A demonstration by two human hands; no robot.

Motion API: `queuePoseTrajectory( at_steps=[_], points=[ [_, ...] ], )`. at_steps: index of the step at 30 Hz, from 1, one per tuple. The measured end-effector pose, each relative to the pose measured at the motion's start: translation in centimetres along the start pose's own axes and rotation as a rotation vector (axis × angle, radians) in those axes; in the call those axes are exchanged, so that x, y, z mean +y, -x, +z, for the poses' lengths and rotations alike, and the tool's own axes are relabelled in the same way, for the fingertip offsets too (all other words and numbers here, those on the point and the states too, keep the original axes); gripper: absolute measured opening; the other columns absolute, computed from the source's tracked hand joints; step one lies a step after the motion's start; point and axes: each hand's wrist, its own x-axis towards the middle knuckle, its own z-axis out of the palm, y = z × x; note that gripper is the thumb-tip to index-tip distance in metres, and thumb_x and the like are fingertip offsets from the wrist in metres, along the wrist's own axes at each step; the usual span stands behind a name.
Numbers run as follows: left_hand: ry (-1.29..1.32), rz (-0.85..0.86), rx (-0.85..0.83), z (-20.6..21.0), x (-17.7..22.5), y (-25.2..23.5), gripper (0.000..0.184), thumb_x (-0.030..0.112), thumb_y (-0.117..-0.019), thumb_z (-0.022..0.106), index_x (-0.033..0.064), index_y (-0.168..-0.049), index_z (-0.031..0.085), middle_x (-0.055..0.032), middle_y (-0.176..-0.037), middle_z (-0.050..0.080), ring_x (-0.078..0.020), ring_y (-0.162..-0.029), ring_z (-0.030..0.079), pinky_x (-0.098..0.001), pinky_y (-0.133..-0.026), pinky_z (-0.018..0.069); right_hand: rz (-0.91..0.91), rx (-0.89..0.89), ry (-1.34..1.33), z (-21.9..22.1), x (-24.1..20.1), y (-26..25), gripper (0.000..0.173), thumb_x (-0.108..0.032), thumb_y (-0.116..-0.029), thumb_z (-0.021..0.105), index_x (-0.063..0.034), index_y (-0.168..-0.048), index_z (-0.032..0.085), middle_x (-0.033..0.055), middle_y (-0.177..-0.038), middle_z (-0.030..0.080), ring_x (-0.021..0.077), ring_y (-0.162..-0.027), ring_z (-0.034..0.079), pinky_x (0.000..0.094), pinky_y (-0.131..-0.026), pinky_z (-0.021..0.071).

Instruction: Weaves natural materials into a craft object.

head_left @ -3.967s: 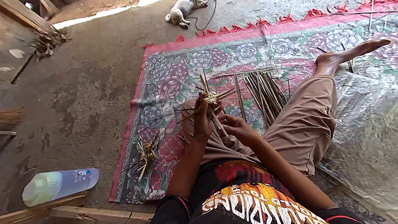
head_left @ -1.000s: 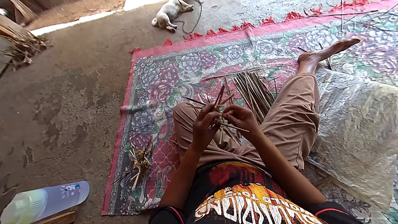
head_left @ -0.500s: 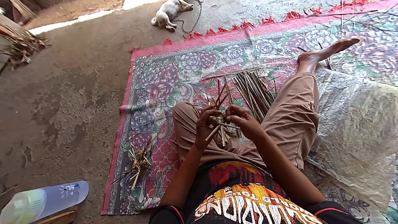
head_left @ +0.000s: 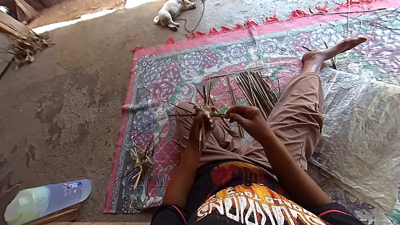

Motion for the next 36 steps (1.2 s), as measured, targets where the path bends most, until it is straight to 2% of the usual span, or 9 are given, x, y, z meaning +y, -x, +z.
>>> queuePoseTrajectory(
  at_steps=[4,6,9,11,18,23,26,33,36],
  points=[
    [0.203,-0.071,-0.111,0.0,0.4,-0.3,0.043,0.031,-0.0897,0.076,0.0054,-0.121,0.063,-0.0149,-0.115,0.067,-0.0116,-0.062,0.063,-0.0211,-0.053,0.0533,0.065,-0.014,0.267,0.1,2.8,-0.2,0.031,-0.015,-0.0972,0.067,-0.0021,-0.125,0.071,0.0139,-0.121,0.07,0.0256,-0.11,0.066,0.0487,-0.098,0.0508],
    [0.199,-0.102,-0.125,0.4,0.2,-0.2,0.043,0.032,-0.0893,0.076,0.0047,-0.12,0.065,-0.0154,-0.113,0.068,-0.0114,-0.062,0.064,-0.0206,-0.052,0.0529,0.084,-0.064,0.176,0.3,2.9,-0.4,0.032,-0.012,-0.0945,0.07,-0.0025,-0.125,0.07,0.0103,-0.12,0.071,0.0183,-0.108,0.067,0.0397,-0.097,0.0535],
    [0.189,-0.126,-0.144,0.4,-0.4,-0.1,0.04,0.03,-0.0903,0.075,0.0038,-0.119,0.067,-0.0162,-0.113,0.07,-0.0116,-0.064,0.065,-0.021,-0.055,0.0534,0.098,-0.114,-0.076,0.8,2.8,-0.6,0.012,0.002,-0.0932,0.066,-0.0002,-0.102,0.072,0.0013,-0.087,0.072,0.0035,-0.076,0.065,0.0231,-0.074,0.0571],
    [0.176,-0.105,-0.134,0.3,-0.6,-0.2,0.037,0.028,-0.0893,0.076,0.0057,-0.117,0.069,-0.0157,-0.112,0.07,-0.0112,-0.064,0.065,-0.0206,-0.054,0.0534,0.093,-0.15,-0.104,0.5,3.4,-0.6,0.01,0.005,-0.092,0.062,-0.0023,-0.091,0.069,-0.0028,-0.075,0.065,0.0006,-0.068,0.058,0.0197,-0.067,0.0519],
    [0.118,-0.06,-0.136,-0.3,0.3,-0.4,0.045,0.048,-0.0922,0.071,0.0097,-0.116,0.069,-0.0128,-0.115,0.069,-0.0073,-0.061,0.061,-0.0181,-0.052,0.0502,0.182,-0.349,-0.204,-2.0,4.3,-0.5,0.017,-0.003,-0.0915,0.064,-0.0114,-0.077,0.064,-0.0092,-0.068,0.06,-0.0022,-0.064,0.055,0.0169,-0.064,0.0472],
    [-0.143,-0.043,-0.055,-0.6,0.7,0.0,0.04,0.055,-0.0914,0.069,0.0206,-0.112,0.069,-0.0104,-0.11,0.072,-0.0098,-0.064,0.065,-0.0205,-0.054,0.0524,0.144,-0.319,-0.135,-1.9,3.6,-0.5,0.009,-0.005,-0.0968,0.061,-0.0058,-0.098,0.071,-0.0079,-0.08,0.067,-0.0039,-0.071,0.058,0.0159,-0.069,0.0503],
    [-0.18,-0.034,-0.075,-0.4,0.5,-0.1,0.031,0.047,-0.0953,0.068,0.0263,-0.118,0.066,-0.0118,-0.106,0.072,-0.0127,-0.065,0.068,-0.0214,-0.054,0.0546,0.119,-0.31,-0.144,-1.6,3.6,-0.6,0.009,-0.003,-0.0967,0.063,-0.0054,-0.092,0.07,-0.0076,-0.076,0.066,-0.0036,-0.068,0.057,0.0156,-0.067,0.0496],
    [0.023,-0.022,0.02,-1.2,0.3,-0.4,0.024,0.041,-0.0943,0.07,0.0171,-0.097,0.071,-0.0129,-0.106,0.072,-0.0125,-0.061,0.065,-0.0223,-0.051,0.0532,0.321,-0.603,-0.11,-3.1,8.1,-0.6,0.012,-0.008,-0.0992,0.062,-0.005,-0.09,0.069,-0.0091,-0.076,0.065,-0.0028,-0.072,0.06,0.0186,-0.073,0.0518],
    [-0.184,0.025,0.137,-0.7,0.7,-0.3,0.029,0.046,-0.0931,0.069,0.0185,-0.102,0.069,-0.0118,-0.111,0.072,-0.0153,-0.069,0.07,-0.0258,-0.054,0.0576,0.369,-0.404,0.073,-2.6,7.6,-0.6,0.012,-0.01,-0.0999,0.062,-0.0005,-0.098,0.07,-0.0018,-0.081,0.066,0.0015,-0.075,0.059,0.0249,-0.076,0.0512]
  ],
)
